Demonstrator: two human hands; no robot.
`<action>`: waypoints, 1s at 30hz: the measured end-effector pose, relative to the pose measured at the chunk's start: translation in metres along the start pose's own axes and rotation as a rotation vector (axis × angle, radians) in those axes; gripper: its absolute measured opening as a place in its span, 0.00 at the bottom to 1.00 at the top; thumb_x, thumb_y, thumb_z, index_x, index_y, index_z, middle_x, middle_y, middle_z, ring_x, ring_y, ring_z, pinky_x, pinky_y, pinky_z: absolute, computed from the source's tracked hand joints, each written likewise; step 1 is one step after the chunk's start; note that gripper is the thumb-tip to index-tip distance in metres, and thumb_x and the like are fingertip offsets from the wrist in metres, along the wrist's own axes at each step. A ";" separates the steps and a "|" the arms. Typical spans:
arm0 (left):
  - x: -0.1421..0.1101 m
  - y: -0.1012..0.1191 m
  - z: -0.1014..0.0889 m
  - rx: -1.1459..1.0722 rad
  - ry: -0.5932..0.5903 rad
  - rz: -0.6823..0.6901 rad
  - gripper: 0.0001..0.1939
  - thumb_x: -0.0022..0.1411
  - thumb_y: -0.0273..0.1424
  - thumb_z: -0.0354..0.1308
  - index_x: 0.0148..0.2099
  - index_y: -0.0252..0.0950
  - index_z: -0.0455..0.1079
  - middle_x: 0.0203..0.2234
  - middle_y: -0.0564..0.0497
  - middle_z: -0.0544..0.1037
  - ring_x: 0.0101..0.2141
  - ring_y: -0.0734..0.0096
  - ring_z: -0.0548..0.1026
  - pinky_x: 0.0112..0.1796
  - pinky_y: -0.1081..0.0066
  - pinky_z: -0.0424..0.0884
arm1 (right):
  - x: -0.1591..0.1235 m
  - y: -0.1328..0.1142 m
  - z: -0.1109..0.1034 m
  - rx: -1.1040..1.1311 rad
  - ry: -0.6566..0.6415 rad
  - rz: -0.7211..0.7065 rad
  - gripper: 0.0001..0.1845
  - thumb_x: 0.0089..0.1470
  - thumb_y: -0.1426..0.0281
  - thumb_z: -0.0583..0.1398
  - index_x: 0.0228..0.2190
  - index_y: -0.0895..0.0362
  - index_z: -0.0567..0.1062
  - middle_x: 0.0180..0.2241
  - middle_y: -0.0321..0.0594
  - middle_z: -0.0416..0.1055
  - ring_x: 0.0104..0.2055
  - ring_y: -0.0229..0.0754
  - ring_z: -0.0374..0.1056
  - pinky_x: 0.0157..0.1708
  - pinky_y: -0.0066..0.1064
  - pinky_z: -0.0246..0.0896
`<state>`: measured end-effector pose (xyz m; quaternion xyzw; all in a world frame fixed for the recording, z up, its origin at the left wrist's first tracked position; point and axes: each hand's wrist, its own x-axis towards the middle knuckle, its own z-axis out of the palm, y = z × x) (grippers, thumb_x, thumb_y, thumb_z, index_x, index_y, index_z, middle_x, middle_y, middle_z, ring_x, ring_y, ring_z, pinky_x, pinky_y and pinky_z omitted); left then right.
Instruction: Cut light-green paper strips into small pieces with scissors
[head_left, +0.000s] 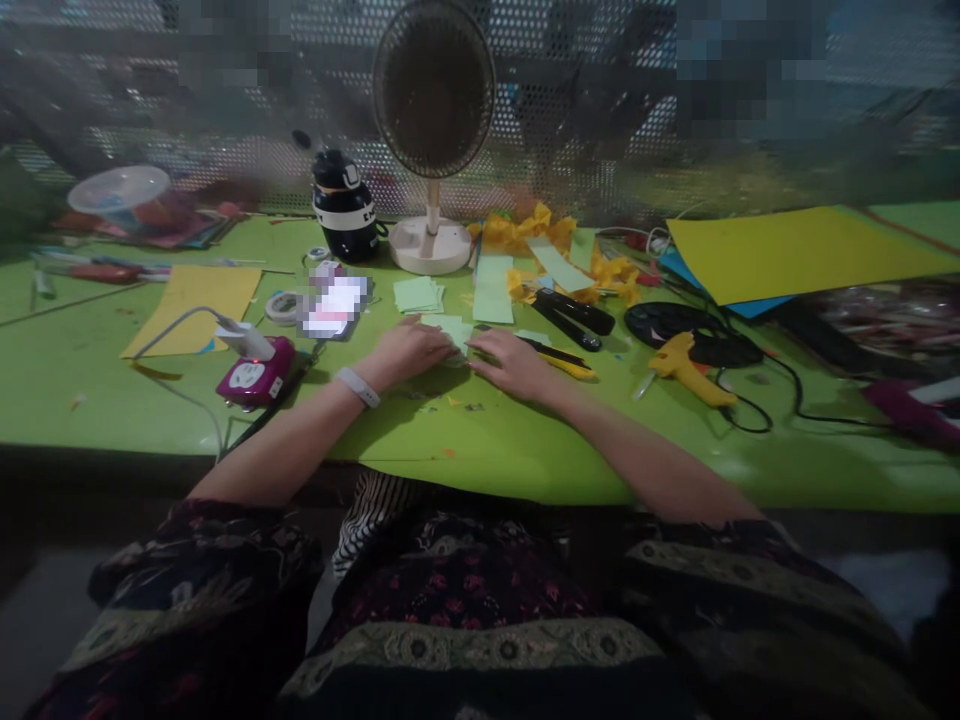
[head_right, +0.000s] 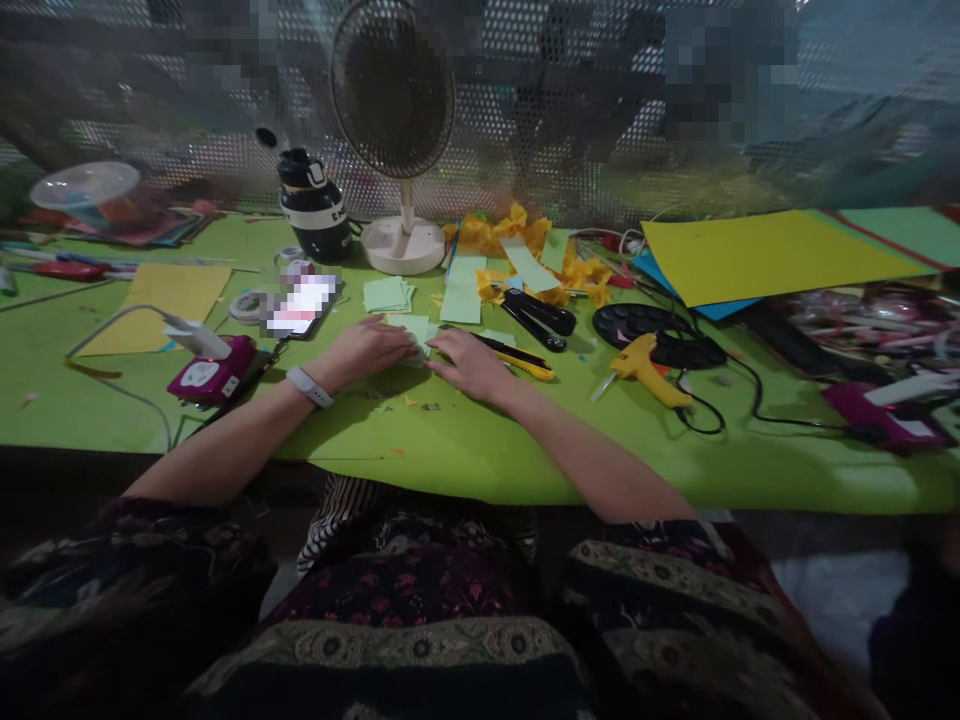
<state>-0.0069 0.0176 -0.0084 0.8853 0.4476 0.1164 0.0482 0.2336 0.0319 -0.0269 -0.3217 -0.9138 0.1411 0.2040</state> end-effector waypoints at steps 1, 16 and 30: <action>-0.001 -0.002 -0.001 0.001 -0.003 -0.020 0.21 0.74 0.42 0.47 0.53 0.37 0.77 0.51 0.43 0.81 0.53 0.59 0.77 0.63 0.55 0.60 | 0.000 0.000 0.001 0.002 -0.008 0.003 0.23 0.66 0.61 0.57 0.56 0.61 0.75 0.54 0.56 0.74 0.58 0.56 0.68 0.59 0.55 0.63; -0.005 -0.027 -0.009 0.001 -0.209 -0.154 0.27 0.72 0.46 0.50 0.67 0.43 0.67 0.66 0.44 0.68 0.61 0.51 0.71 0.59 0.55 0.67 | -0.006 0.001 0.005 -0.099 -0.228 -0.043 0.31 0.68 0.53 0.54 0.65 0.56 0.69 0.69 0.51 0.58 0.71 0.55 0.56 0.69 0.55 0.51; -0.004 -0.024 0.005 -0.189 -0.053 -0.308 0.40 0.68 0.49 0.54 0.74 0.34 0.52 0.66 0.35 0.67 0.62 0.49 0.70 0.59 0.56 0.68 | -0.012 -0.005 -0.007 -0.109 -0.259 -0.122 0.28 0.67 0.55 0.57 0.62 0.55 0.72 0.68 0.48 0.60 0.71 0.53 0.56 0.69 0.52 0.52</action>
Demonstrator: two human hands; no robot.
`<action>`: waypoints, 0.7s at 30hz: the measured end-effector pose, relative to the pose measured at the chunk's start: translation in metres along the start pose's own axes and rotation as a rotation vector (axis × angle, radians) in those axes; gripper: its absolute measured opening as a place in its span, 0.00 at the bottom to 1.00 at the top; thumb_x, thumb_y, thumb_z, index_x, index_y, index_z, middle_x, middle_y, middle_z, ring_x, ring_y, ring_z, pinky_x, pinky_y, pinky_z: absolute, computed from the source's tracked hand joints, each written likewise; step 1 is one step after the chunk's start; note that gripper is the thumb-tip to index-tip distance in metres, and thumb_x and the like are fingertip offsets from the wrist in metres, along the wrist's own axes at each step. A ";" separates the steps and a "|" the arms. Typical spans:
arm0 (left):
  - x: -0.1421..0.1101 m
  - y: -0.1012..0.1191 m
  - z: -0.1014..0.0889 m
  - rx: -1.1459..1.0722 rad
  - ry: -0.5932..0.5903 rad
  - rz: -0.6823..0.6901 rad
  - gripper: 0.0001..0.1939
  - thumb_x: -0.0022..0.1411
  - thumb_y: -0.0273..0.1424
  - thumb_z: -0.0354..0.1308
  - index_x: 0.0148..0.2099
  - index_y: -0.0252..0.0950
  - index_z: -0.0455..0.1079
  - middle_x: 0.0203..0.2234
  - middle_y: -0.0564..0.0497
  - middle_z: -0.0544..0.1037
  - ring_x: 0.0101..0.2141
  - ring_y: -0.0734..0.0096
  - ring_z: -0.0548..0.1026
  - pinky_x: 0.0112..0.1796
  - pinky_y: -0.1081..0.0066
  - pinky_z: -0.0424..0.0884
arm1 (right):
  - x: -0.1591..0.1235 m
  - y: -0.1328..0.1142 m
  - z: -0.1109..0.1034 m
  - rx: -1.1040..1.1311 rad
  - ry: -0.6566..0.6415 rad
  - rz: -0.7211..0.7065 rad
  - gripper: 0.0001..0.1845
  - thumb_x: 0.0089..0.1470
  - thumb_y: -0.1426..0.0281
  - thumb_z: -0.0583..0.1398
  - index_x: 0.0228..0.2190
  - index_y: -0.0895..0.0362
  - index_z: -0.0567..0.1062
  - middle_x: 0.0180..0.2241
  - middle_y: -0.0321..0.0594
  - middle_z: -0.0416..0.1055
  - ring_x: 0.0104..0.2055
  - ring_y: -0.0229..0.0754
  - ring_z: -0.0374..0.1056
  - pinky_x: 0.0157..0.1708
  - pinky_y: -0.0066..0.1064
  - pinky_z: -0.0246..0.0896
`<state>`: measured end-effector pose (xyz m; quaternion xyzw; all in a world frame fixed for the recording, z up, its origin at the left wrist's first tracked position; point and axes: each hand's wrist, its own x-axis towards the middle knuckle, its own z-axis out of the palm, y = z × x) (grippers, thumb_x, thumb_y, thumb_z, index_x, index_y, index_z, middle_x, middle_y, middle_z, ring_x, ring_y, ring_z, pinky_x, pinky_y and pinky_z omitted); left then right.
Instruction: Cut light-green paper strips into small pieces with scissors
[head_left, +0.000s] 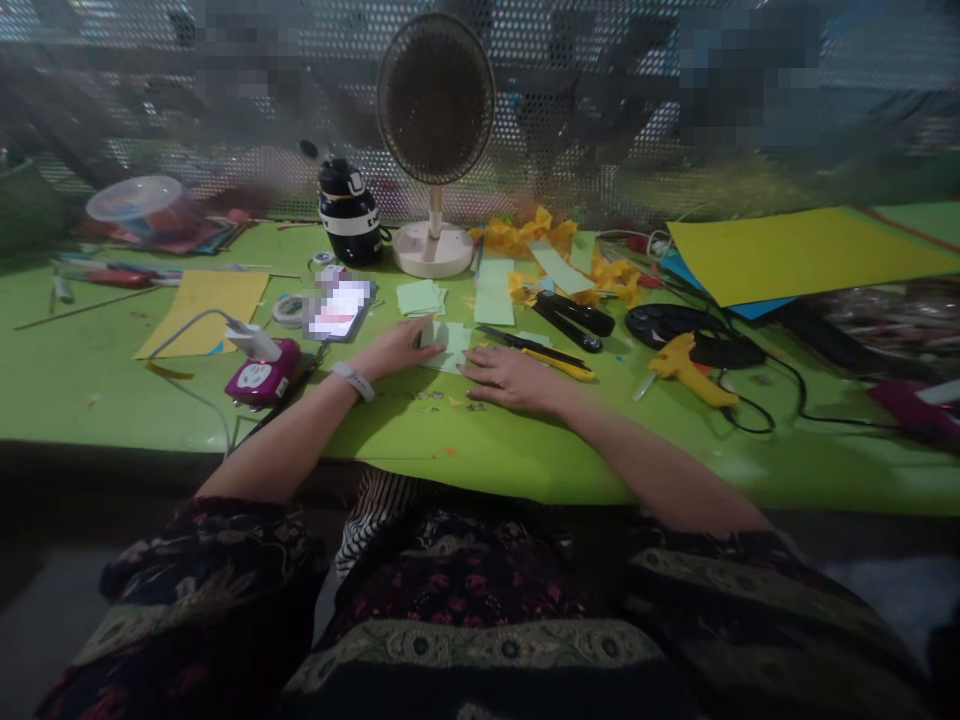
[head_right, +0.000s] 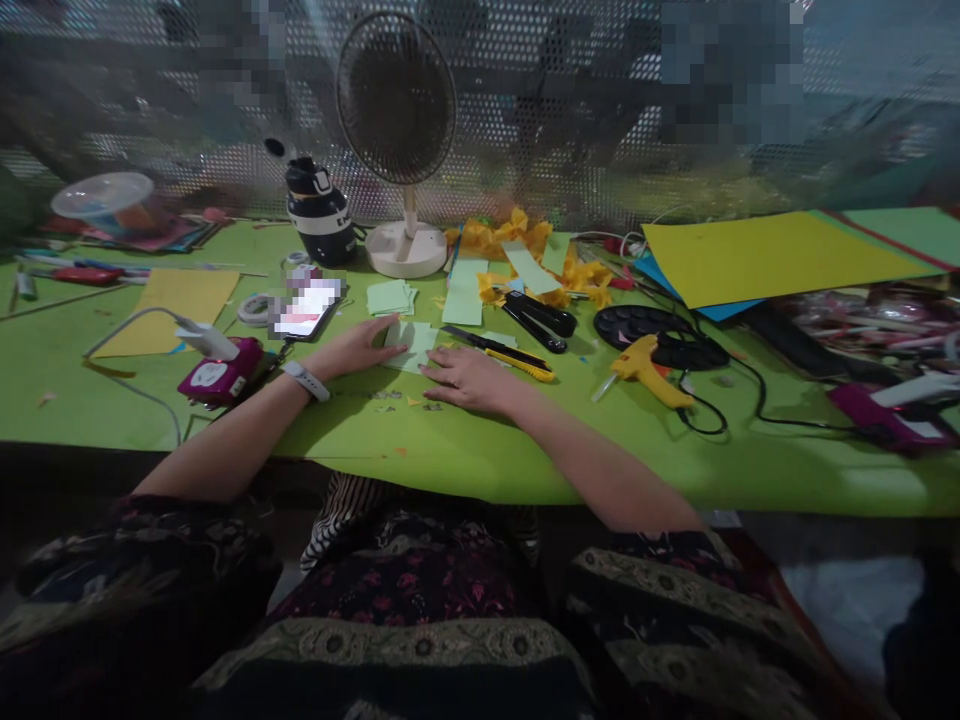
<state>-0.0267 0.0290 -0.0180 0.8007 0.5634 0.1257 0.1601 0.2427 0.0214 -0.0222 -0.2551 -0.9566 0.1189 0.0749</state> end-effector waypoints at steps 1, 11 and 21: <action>0.001 -0.002 0.000 -0.046 0.015 0.013 0.40 0.66 0.47 0.56 0.74 0.35 0.53 0.66 0.36 0.68 0.62 0.50 0.70 0.59 0.56 0.68 | 0.000 0.000 0.000 -0.003 0.001 -0.005 0.28 0.67 0.55 0.57 0.62 0.55 0.72 0.68 0.48 0.60 0.71 0.53 0.57 0.69 0.52 0.52; 0.001 -0.003 -0.001 -0.076 0.056 -0.014 0.47 0.59 0.47 0.64 0.73 0.31 0.55 0.65 0.33 0.68 0.63 0.50 0.67 0.59 0.56 0.67 | -0.002 -0.003 -0.004 0.010 -0.018 -0.043 0.25 0.67 0.59 0.58 0.61 0.53 0.73 0.67 0.46 0.62 0.70 0.52 0.58 0.69 0.51 0.53; 0.003 -0.008 -0.005 -0.210 -0.034 0.063 0.19 0.55 0.43 0.67 0.45 0.37 0.78 0.39 0.46 0.83 0.38 0.61 0.79 0.39 0.64 0.75 | -0.004 -0.007 -0.002 0.036 -0.003 -0.100 0.23 0.66 0.60 0.59 0.58 0.55 0.76 0.65 0.49 0.67 0.69 0.51 0.60 0.68 0.50 0.54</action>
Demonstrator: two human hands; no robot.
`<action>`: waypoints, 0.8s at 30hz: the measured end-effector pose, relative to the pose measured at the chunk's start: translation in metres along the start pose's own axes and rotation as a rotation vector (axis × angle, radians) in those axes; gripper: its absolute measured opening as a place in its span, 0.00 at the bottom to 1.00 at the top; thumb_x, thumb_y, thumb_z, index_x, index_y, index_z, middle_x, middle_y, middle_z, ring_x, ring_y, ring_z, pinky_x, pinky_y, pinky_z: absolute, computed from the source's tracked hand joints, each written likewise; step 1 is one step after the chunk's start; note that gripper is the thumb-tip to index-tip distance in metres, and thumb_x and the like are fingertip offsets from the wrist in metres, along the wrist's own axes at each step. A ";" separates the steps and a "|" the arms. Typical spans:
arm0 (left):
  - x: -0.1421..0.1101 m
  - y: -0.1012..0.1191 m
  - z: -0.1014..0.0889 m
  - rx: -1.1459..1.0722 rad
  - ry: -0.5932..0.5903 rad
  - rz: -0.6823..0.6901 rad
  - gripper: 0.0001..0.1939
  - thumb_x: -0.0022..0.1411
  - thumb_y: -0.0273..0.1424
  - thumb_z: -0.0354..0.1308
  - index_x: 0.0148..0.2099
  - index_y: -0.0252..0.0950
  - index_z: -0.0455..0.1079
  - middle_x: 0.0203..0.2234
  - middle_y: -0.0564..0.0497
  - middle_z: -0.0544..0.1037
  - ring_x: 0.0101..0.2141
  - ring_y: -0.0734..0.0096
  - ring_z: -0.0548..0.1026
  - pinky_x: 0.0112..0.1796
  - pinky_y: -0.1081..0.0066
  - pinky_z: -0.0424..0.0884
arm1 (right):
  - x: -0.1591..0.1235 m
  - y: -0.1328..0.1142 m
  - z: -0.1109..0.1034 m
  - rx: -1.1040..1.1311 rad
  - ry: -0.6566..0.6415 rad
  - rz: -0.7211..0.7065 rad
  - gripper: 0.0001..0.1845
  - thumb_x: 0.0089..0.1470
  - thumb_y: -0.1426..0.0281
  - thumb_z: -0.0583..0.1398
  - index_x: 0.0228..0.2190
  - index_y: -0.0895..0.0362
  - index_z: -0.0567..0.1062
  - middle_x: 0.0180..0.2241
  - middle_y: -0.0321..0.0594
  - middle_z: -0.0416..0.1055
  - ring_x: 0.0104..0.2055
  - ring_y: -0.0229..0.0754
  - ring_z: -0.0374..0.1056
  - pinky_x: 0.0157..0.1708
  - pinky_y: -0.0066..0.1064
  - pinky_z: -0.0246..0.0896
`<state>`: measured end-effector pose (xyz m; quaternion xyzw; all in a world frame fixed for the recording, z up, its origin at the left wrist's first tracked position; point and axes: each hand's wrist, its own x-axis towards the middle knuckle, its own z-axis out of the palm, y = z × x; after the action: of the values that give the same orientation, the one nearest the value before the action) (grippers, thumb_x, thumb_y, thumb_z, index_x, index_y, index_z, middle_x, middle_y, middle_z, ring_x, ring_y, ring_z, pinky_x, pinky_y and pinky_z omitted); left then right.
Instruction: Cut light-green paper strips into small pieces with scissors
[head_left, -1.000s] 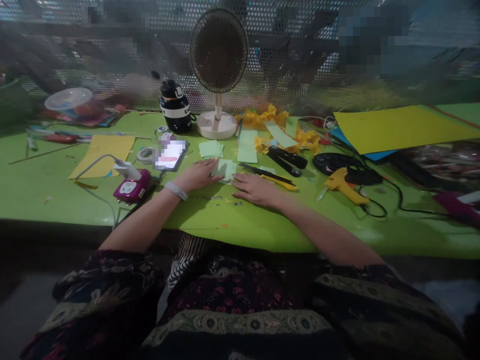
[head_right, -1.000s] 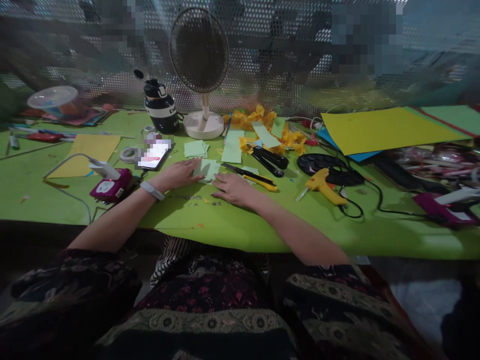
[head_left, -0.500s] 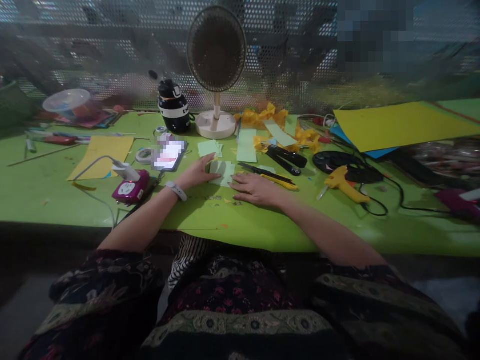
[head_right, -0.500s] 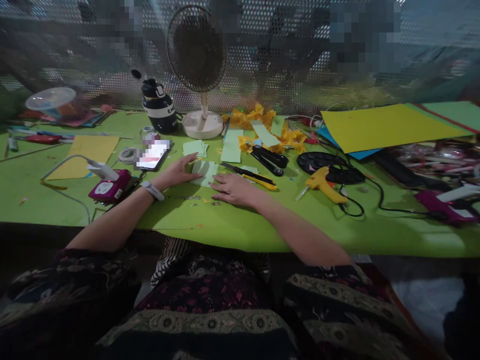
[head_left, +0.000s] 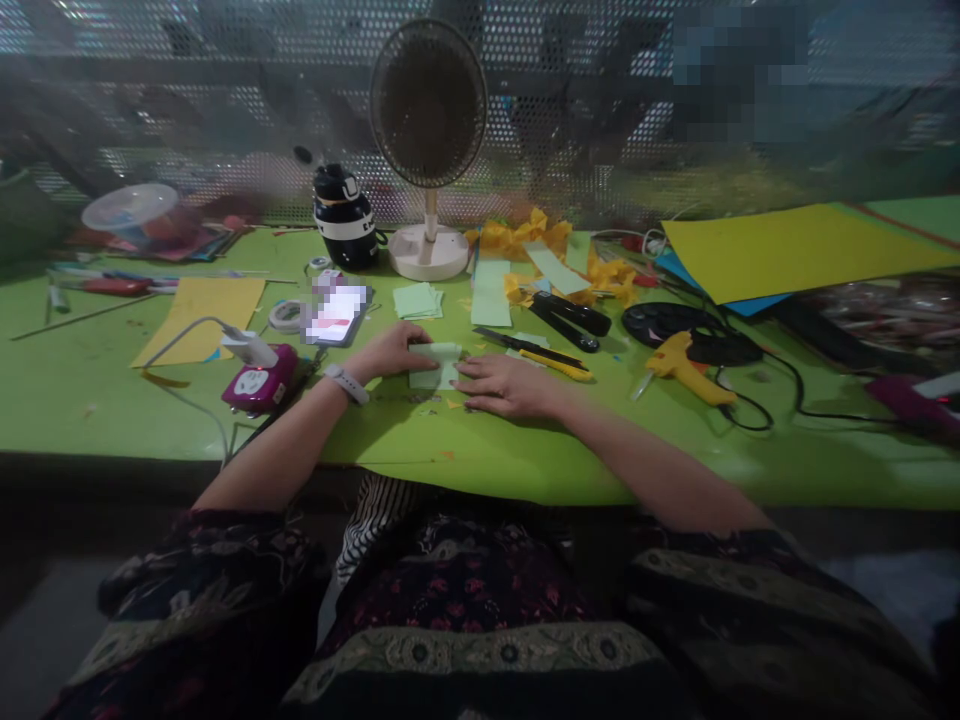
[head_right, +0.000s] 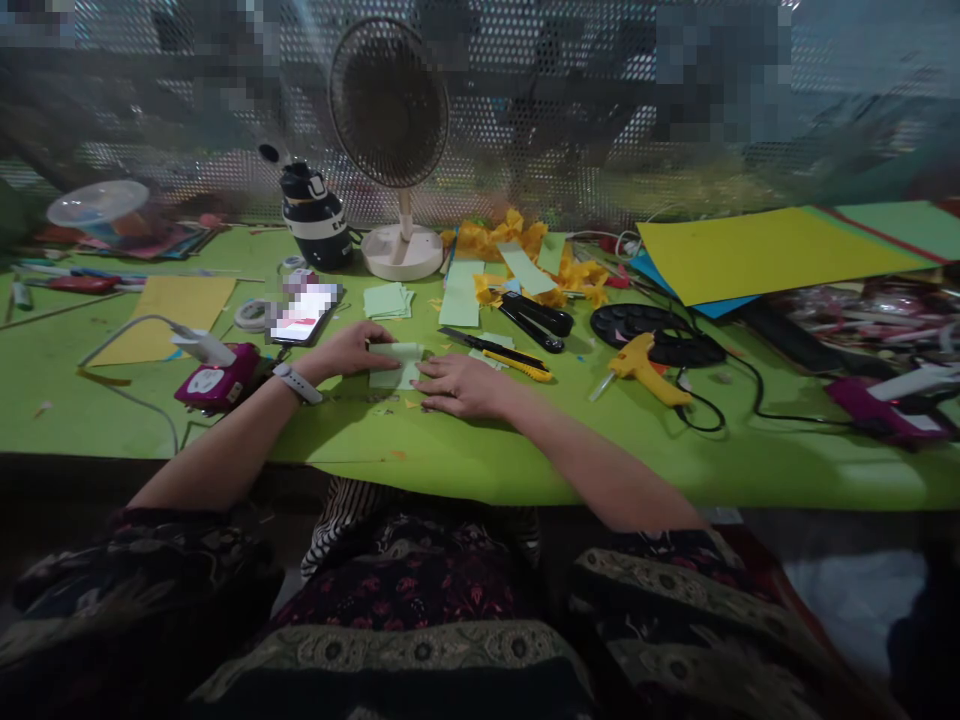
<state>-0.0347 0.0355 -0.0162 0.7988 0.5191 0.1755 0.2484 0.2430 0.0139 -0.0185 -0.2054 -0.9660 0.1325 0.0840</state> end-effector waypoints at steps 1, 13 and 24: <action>0.000 0.001 0.000 -0.012 -0.012 0.012 0.17 0.55 0.42 0.66 0.42 0.37 0.78 0.37 0.46 0.83 0.37 0.62 0.79 0.38 0.65 0.75 | 0.000 0.000 0.001 0.005 0.006 -0.001 0.23 0.66 0.60 0.59 0.58 0.55 0.77 0.64 0.48 0.67 0.69 0.51 0.60 0.68 0.50 0.54; -0.006 0.030 0.018 -0.794 0.108 0.060 0.33 0.47 0.31 0.75 0.56 0.32 0.71 0.45 0.41 0.81 0.43 0.62 0.80 0.45 0.61 0.78 | 0.007 -0.014 -0.003 0.520 0.544 0.463 0.25 0.55 0.47 0.65 0.39 0.56 0.75 0.39 0.47 0.76 0.38 0.47 0.71 0.41 0.44 0.70; -0.008 0.043 0.028 -0.850 0.067 0.015 0.23 0.54 0.37 0.72 0.50 0.32 0.74 0.31 0.47 0.83 0.32 0.68 0.81 0.36 0.67 0.77 | 0.012 0.002 -0.005 0.792 0.582 0.540 0.30 0.49 0.41 0.65 0.24 0.54 0.66 0.21 0.31 0.62 0.24 0.35 0.57 0.25 0.31 0.55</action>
<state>0.0087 0.0078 -0.0145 0.6228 0.4026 0.4015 0.5374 0.2345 0.0222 -0.0128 -0.4266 -0.6926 0.4396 0.3810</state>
